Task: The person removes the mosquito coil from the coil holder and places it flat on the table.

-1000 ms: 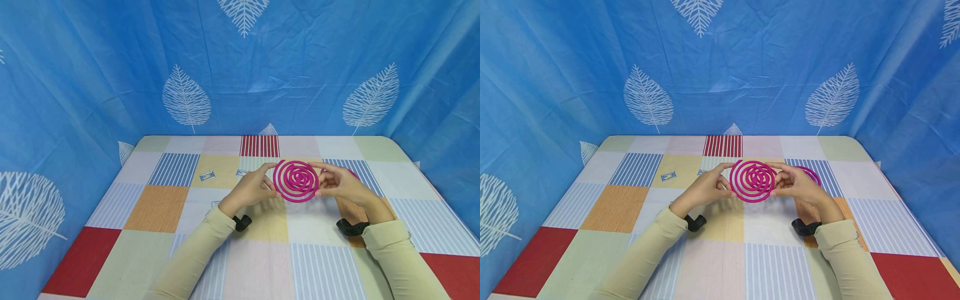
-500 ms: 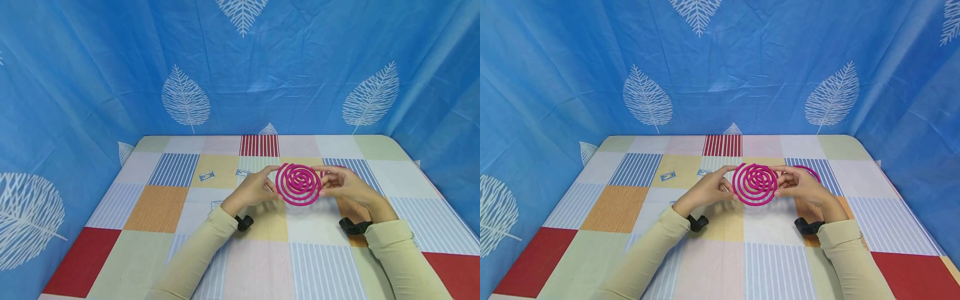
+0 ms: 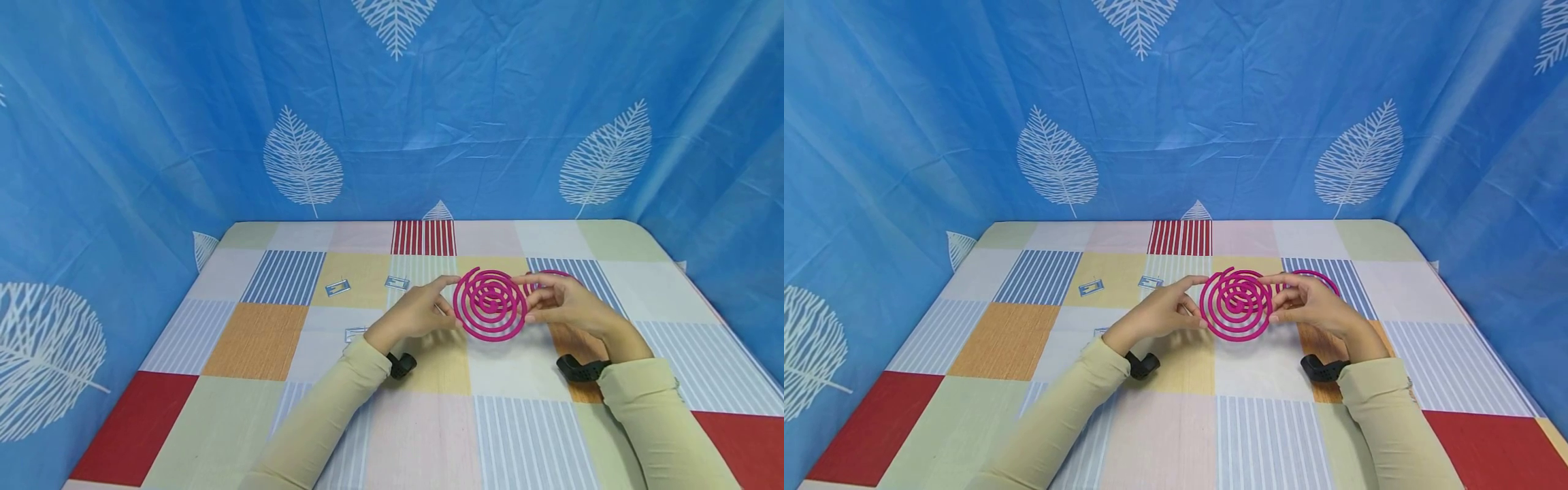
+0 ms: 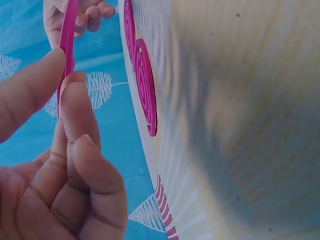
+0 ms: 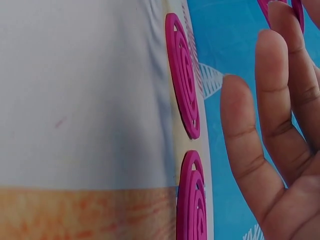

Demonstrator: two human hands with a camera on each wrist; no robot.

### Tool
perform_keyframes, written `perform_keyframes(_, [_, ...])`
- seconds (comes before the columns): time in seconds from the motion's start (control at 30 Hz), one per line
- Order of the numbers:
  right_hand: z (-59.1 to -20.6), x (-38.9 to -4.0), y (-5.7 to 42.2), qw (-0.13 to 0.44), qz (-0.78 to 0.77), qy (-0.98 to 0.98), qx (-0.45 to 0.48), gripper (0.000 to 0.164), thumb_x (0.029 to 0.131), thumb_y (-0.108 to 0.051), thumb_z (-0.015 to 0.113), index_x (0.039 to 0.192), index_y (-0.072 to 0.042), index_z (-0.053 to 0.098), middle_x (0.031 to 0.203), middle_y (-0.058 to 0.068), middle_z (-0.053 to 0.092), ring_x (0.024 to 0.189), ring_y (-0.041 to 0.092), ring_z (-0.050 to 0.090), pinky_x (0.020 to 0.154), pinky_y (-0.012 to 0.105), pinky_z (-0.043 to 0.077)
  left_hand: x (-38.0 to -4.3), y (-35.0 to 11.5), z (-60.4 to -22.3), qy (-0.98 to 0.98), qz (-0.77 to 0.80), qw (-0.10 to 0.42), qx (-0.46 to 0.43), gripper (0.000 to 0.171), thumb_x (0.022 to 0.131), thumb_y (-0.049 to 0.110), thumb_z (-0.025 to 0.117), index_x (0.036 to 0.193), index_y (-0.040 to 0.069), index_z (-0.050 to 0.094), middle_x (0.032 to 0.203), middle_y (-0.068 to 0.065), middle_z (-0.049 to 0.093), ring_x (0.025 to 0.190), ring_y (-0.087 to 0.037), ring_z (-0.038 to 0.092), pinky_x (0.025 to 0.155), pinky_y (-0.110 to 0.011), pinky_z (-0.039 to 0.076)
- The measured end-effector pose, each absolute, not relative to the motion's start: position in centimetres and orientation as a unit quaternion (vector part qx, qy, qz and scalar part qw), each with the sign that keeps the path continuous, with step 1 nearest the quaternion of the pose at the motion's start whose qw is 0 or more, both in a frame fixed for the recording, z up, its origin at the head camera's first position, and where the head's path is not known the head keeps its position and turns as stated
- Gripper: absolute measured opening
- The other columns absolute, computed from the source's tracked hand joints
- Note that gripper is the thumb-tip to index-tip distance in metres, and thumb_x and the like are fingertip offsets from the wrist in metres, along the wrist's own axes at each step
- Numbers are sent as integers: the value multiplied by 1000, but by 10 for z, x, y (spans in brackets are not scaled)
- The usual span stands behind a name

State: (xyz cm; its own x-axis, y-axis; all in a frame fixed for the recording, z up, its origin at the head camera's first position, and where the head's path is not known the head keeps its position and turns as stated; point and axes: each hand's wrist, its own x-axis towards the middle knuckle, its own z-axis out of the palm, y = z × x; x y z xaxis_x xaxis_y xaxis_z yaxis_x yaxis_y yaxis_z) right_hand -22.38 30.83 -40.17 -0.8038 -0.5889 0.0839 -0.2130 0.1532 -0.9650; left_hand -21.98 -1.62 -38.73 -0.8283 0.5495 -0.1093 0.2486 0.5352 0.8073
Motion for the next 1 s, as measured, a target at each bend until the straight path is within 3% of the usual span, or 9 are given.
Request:
perform_keyframes(0.13, [-401,-222,310,169,-589,749,-250,57,94,14,73,139,-22,69,97,11,80,92,17,75,85,26,57,-220,-15,-389,859,416,184,237,79,97,9,80,166,13,41,97,2,80,82,-9,69,88,-34,55])
perform_keyframes(0.27, [-401,-222,312,188,-589,750,-235,54,95,11,75,139,-19,68,98,12,80,93,17,76,88,24,58,-220,-13,-390,862,409,188,234,78,98,13,81,166,13,42,97,3,80,86,-9,69,92,-36,55])
perform_keyframes(0.43, [-403,-224,316,219,-589,747,-218,52,96,8,76,138,-24,67,97,6,80,90,15,77,88,25,60,-219,-12,-390,866,397,197,231,79,98,16,82,166,13,42,99,3,80,86,-8,69,93,-35,55])
perform_keyframes(0.53, [-402,-224,317,229,-570,763,-202,50,97,4,77,144,-3,62,95,4,79,90,16,76,89,24,59,-219,-11,-391,866,392,205,232,79,98,16,82,166,13,42,100,2,80,86,-8,69,93,-34,55])
perform_keyframes(0.67, [-401,-224,317,232,-532,793,-186,69,97,0,79,152,17,42,95,4,79,89,18,74,86,25,57,-219,-10,-393,865,389,215,234,78,98,10,80,166,12,42,102,0,81,83,-8,68,95,-33,54])
perform_keyframes(0.87, [-404,-225,319,239,-512,802,-193,68,96,2,78,152,16,42,95,4,79,77,18,66,68,28,53,-218,-9,-397,863,390,224,231,76,96,6,80,164,10,45,101,-1,81,77,-8,69,94,-31,53])
perform_keyframes(1.0, [-405,-225,320,247,-512,799,-196,68,95,2,78,152,18,43,95,6,80,78,17,67,71,28,52,-218,-6,-399,861,392,231,229,76,96,4,80,163,9,45,99,0,81,76,-8,69,90,-28,52])
